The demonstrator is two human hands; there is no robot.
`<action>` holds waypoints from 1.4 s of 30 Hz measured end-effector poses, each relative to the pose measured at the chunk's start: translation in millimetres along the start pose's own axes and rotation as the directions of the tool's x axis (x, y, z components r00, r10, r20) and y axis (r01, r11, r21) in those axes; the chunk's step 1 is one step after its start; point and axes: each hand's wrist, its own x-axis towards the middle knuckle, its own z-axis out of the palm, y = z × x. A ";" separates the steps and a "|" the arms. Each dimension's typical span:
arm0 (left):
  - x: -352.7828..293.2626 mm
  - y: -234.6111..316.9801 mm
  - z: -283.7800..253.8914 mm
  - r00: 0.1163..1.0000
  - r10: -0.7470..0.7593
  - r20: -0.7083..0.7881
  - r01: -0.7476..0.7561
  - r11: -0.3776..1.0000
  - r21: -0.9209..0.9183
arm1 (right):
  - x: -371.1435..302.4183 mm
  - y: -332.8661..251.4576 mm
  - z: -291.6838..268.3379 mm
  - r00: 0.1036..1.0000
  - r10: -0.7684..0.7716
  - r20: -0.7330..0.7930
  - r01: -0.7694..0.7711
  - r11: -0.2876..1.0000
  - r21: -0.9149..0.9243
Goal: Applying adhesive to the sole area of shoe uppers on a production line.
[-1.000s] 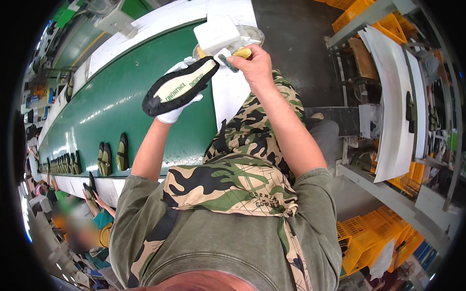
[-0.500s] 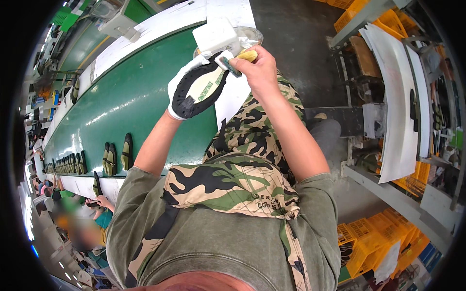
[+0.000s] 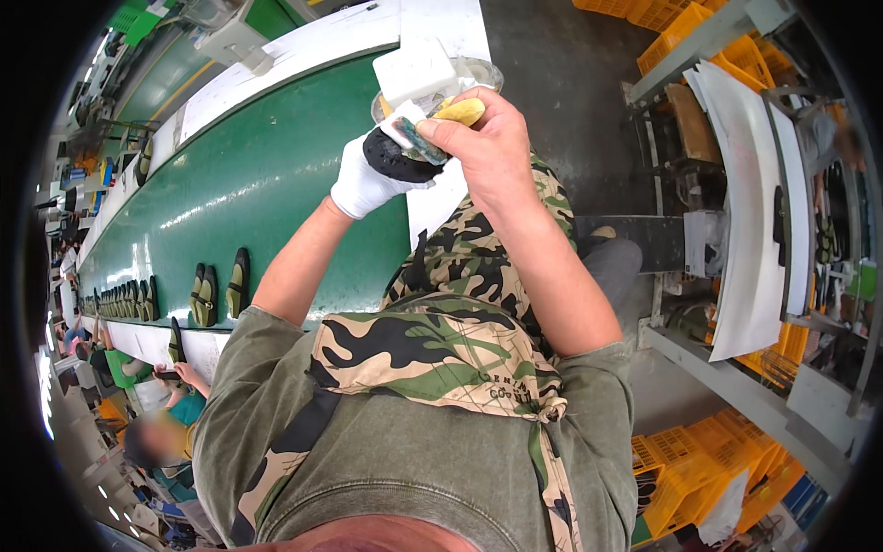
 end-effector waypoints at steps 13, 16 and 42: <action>-7.1 -13.4 -10.9 0.779 -0.119 0.615 0.584 0.492 -0.645 | 42.5 29.1 -19.8 0.952 -0.303 0.027 0.305 0.950 -0.073; -7.5 -17.3 -12.4 0.772 -0.102 0.627 0.630 0.255 -0.734 | 35.1 32.1 -26.3 0.952 -0.283 0.118 0.304 0.921 -0.244; 6.7 -12.5 3.1 0.821 -0.131 0.556 0.571 0.165 -0.804 | 9.9 19.7 -32.7 0.931 -0.357 0.080 0.360 0.858 -0.365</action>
